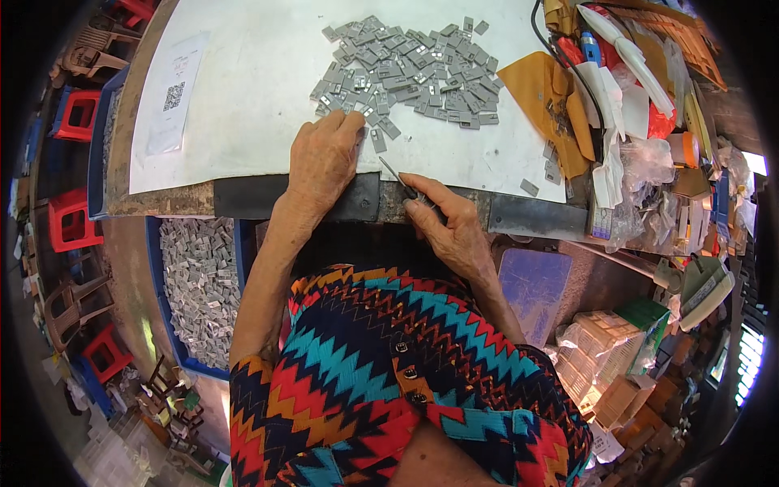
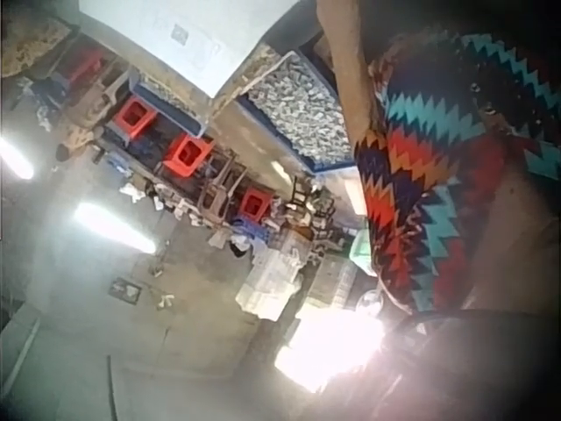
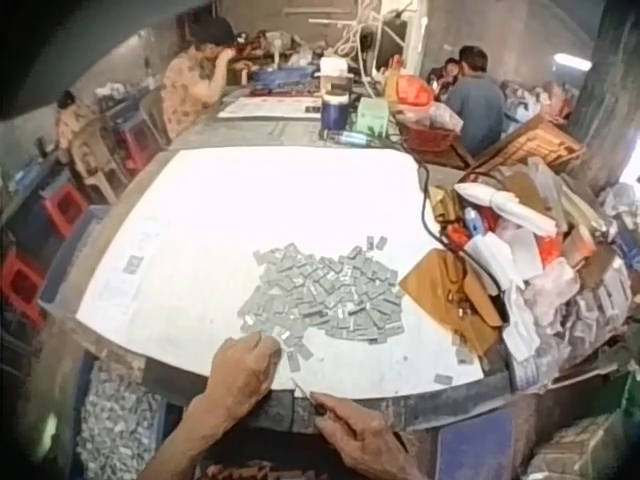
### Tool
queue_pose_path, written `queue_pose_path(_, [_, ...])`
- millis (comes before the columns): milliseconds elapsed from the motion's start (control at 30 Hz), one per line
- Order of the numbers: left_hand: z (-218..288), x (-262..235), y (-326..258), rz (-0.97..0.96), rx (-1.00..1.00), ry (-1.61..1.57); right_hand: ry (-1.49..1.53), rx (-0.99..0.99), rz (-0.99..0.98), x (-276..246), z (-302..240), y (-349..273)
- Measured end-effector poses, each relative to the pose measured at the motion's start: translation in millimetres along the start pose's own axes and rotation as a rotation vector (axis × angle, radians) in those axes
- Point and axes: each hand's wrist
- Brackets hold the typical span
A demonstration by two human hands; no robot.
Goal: The recorder is using a small manual screwdriver-like tool to assemble or inspect small grey components at a manufacturing workbench.
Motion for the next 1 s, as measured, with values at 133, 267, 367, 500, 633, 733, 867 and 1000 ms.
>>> queue_pose_path(133, [1.6, -4.8, 0.4, -0.105, -0.019, -0.062, 0.065, 0.064, 0.032, -3.0, -9.1, 0.2])
queue_pose_path(267, [-0.1, 0.3, 0.2, -0.091, 0.008, -0.227, 0.091, 0.056, 0.067, -1.7, -4.5, 0.3])
queue_pose_path(367, [7.0, -3.5, 0.3, -0.099, -0.026, -0.28, 0.138, 0.091, 0.055, -2.2, -6.2, 1.2])
queue_pose_path(500, [14.3, -1.2, -0.4, -0.098, -0.048, -0.223, 0.14, 0.058, 0.072, -1.7, -6.4, 2.4])
queue_pose_path(633, [15.0, 3.1, -3.8, -0.035, -0.186, -0.236, 0.139, 0.055, 0.079, -2.4, -9.0, 3.9])
queue_pose_path(733, [14.8, 2.2, -7.3, 0.046, -0.291, -0.377, 0.129, 0.092, 0.051, -5.3, -7.5, 5.7])
queue_pose_path(867, [10.3, -7.3, -11.1, 0.086, -0.547, -1.04, 0.157, 0.066, 0.055, -3.3, -12.9, 9.2])
queue_pose_path(1000, [-1.0, -12.6, -15.3, 0.002, -0.689, -1.596, 0.084, -0.005, 0.06, -1.9, -17.2, 13.9])
Point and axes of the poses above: each hand's wrist, its own y-axis towards the middle knuckle, its own x-axis out of the palm, z = x × y, and after that the axes turned 4 degrees about -y, right-handed
